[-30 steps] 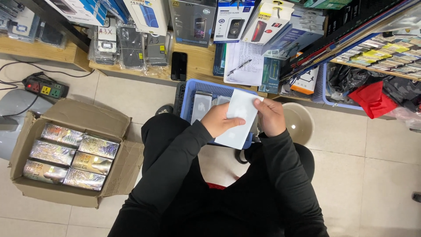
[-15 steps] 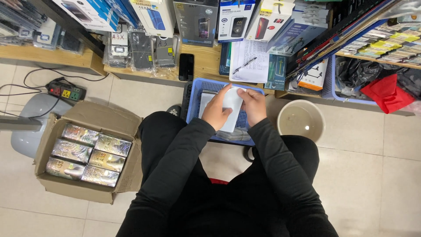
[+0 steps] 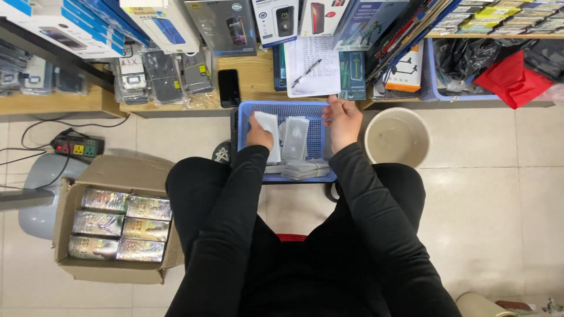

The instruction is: The person sits on a low stool and repeatedly picks up small white packets from a blue basket on their lap. They open each packet to reveal a black phone screen protector, inspect it, and place it back into the basket. The person continues this process with multiple packets.

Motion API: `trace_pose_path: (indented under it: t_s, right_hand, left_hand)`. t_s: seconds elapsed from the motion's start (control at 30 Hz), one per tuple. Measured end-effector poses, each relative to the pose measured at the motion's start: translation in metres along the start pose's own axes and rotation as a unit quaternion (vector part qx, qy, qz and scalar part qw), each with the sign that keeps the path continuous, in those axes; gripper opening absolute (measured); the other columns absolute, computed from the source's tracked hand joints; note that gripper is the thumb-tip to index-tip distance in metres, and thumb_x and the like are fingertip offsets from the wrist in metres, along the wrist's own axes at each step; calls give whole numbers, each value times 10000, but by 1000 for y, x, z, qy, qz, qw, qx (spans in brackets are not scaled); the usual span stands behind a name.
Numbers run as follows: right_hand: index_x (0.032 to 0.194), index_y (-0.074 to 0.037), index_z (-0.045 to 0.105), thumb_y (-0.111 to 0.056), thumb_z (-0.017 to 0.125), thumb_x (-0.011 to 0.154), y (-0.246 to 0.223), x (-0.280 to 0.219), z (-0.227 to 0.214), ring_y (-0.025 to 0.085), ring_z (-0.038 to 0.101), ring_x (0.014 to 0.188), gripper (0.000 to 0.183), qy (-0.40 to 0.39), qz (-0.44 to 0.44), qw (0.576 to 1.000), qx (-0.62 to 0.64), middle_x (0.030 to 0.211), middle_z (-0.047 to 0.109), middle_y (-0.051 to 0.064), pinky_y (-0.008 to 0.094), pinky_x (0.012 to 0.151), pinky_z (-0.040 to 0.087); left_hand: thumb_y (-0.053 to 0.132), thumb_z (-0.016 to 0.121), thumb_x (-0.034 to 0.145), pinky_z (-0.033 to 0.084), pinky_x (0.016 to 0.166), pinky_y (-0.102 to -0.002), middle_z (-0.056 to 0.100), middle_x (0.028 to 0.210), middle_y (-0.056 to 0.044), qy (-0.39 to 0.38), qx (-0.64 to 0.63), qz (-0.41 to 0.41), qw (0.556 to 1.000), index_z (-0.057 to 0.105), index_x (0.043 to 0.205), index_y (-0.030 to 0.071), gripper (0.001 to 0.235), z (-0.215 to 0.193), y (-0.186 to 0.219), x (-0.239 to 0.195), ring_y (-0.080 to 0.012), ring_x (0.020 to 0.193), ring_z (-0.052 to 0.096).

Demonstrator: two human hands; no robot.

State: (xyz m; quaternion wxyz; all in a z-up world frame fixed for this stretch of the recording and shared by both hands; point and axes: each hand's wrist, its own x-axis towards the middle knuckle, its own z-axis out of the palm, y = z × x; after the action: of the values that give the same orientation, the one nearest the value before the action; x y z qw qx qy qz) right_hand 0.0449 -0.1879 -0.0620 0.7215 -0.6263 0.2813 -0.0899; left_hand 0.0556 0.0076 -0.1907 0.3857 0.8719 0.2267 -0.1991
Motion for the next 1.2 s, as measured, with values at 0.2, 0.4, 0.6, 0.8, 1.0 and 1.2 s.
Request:
trace_pose_path:
  t_s: [0.2, 0.4, 0.6, 0.8, 1.0, 1.2]
  right_hand:
    - [1002, -96, 727, -282, 615, 927, 72, 35, -15, 123, 694, 627, 230, -55, 40, 959, -276, 720, 708, 59, 247, 496, 558]
    - [1253, -182, 629, -369, 604, 912, 195, 79, -19, 278, 718, 891, 390, -145, 59, 819, -552, 1026, 714, 132, 434, 700, 609]
    - [1396, -27, 354, -474, 759, 789, 204, 43, 19, 437, 571, 1197, 856, -112, 125, 831, -531, 1293, 510, 301, 543, 979, 512]
    - [1434, -49, 362, -368, 833, 762, 192, 31, 27, 385, 521, 1258, 881, -92, 177, 854, -481, 1334, 464, 234, 515, 1037, 469]
    - [1312, -82, 505, -355, 724, 794, 211, 38, 15, 383, 579, 1165, 625, -43, 146, 889, -432, 1233, 571, 185, 506, 957, 508]
    - [1066, -90, 678, -212, 571, 806, 236, 44, -3, 423, 644, 982, 307, 35, 101, 906, -409, 1053, 691, 187, 520, 835, 508]
  left_hand:
    - [17, 522, 925, 537, 999, -415, 399, 1437, -175, -10, 43, -3, 999, 86, 1566, 285, 819, 28, -45, 36, -319, 1282, 514]
    - [104, 574, 895, 570, 861, -460, 359, 1285, -124, 9, 203, 18, 979, 334, 1454, 262, 629, 61, -65, 57, -329, 1195, 463]
    - [154, 555, 927, 522, 889, -493, 376, 1336, -168, -1, 215, 21, 976, 361, 1452, 176, 560, 44, -35, 17, -350, 1222, 449]
    - [265, 603, 932, 368, 1052, -582, 308, 1492, -199, 21, 169, -18, 985, 318, 1490, 186, 631, 42, 5, 7, -382, 1381, 357]
    - [62, 552, 866, 567, 793, -460, 683, 927, -133, 61, -245, 292, 923, 549, 1303, 93, 438, -33, 114, -93, -354, 912, 672]
    - [264, 541, 1050, 601, 744, -389, 636, 928, -17, -107, -328, 621, 704, 668, 968, 124, 206, -209, 138, -298, -260, 809, 692]
